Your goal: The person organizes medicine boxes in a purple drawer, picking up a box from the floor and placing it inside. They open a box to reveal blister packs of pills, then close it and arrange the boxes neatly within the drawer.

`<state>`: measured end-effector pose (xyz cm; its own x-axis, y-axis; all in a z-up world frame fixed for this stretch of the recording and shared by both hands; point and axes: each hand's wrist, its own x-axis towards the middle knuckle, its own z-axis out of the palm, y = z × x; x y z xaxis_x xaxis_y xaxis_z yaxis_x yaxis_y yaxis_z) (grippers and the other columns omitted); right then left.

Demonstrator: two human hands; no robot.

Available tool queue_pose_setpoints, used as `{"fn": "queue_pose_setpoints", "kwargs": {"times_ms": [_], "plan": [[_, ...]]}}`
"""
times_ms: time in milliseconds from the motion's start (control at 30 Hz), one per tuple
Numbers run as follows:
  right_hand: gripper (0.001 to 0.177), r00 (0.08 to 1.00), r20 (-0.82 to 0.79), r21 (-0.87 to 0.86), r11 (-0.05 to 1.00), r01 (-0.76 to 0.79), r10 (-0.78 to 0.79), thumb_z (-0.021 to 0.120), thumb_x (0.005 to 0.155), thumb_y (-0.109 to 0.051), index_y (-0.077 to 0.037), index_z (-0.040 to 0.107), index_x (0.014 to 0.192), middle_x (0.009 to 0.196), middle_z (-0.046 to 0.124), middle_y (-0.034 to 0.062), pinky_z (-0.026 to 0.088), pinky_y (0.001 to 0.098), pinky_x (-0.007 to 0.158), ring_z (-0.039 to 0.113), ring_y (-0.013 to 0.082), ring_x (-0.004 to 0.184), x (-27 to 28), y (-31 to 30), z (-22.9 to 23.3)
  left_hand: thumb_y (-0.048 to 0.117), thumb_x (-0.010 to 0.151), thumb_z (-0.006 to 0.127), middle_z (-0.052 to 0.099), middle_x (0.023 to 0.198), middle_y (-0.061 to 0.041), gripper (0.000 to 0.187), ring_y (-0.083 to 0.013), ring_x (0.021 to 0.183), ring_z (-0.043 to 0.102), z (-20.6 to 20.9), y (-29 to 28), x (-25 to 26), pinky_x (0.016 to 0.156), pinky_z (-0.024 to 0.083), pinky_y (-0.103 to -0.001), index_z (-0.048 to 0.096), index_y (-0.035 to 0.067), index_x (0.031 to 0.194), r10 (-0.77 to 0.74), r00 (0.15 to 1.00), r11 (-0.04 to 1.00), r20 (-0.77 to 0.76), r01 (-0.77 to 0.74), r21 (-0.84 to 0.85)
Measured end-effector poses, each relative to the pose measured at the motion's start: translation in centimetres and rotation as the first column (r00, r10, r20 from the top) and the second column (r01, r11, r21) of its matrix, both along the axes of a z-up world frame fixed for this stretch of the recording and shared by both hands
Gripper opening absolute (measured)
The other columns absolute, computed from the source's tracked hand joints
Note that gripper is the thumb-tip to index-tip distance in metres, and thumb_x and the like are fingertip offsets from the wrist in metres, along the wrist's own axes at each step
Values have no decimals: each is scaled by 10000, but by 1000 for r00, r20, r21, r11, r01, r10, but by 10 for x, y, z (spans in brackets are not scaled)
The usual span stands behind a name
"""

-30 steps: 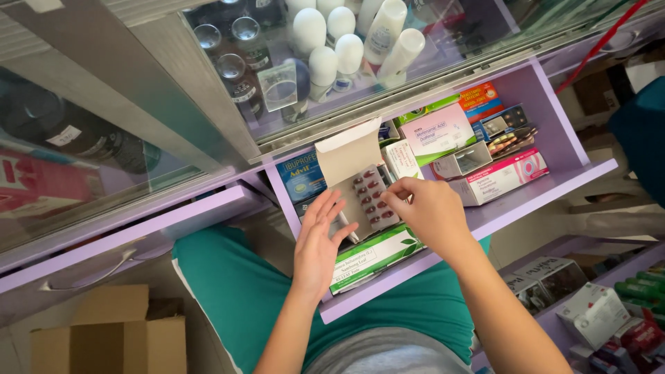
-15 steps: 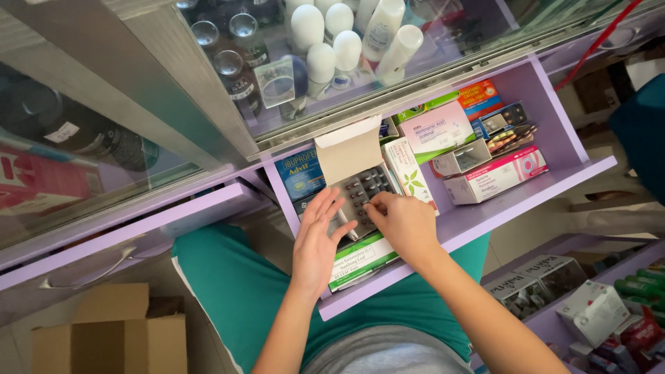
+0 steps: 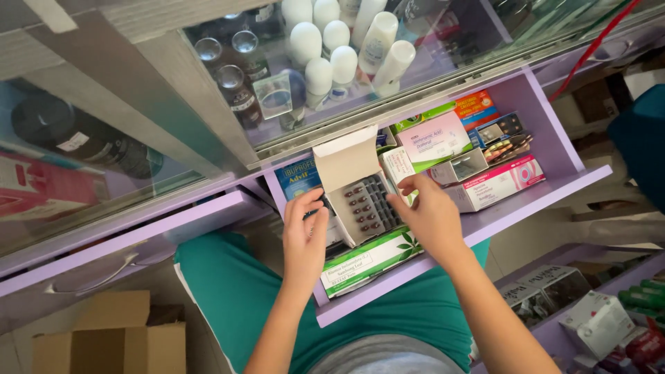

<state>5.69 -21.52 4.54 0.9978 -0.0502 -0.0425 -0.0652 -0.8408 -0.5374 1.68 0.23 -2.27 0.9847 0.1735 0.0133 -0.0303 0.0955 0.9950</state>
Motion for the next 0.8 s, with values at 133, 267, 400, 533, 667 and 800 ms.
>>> {"fn": "queue_pose_setpoints", "kwargs": {"times_ms": [133, 267, 400, 533, 667, 800], "plan": [[371, 999, -33, 185, 982, -27, 34, 751, 883, -265, -59, 674, 1181, 943, 735, 78, 549, 377, 655, 698, 228, 720, -3, -4, -11, 119, 1025, 585, 466, 1483, -162, 473, -248, 1308, 572, 18, -6, 4, 1009, 553, -350, 453, 32, 1470, -38, 998, 987, -48, 45, 154], [366, 991, -88, 265, 962, -71, 98, 694, 911, -174, -77, 686, 1264, 940, 744, 100, 567, 360, 670, 719, 219, 735, 1, -12, -21, 109, 986, 603, 444, 1528, -186, 707, -277, 1299, 561, 0, -5, 18, 931, 564, -363, 216, 37, 1573, -121, 990, 963, -75, 135, 232], [315, 993, -9, 265, 958, -109, 115, 703, 909, -136, -60, 711, 1215, 953, 756, 111, 587, 334, 684, 737, 217, 758, 0, -13, -18, 112, 975, 596, 585, 1392, -176, 676, -262, 1147, 685, 20, -1, 24, 890, 583, -358, 309, 127, 1587, -153, 974, 956, -167, 188, 224], [295, 990, 110, 290, 950, -112, 83, 716, 895, -109, -35, 721, 1181, 961, 759, 135, 598, 323, 690, 760, 216, 800, 2, -10, -11, 77, 980, 598, 674, 1303, -177, 548, -247, 1130, 714, 34, 2, 29, 906, 608, -352, 458, 128, 1507, -147, 987, 949, -67, 160, 270], [309, 985, 121, 252, 956, -152, 124, 726, 889, -99, -23, 721, 1188, 939, 765, 149, 594, 338, 708, 758, 228, 789, 13, -12, -23, 15, 982, 592, 629, 1372, -175, 472, -290, 1234, 646, 38, 4, 40, 962, 585, -365, 525, 83, 1444, -198, 975, 919, 97, 150, 363], [268, 997, 1, 201, 976, -78, 79, 752, 885, -96, -7, 729, 1137, 901, 760, 168, 586, 360, 703, 760, 241, 776, 25, -13, -42, -16, 951, 578, 627, 1387, -148, 480, -312, 1239, 644, 37, 8, 51, 994, 547, -382, 551, 85, 1419, -232, 966, 879, 109, 160, 449]]}}
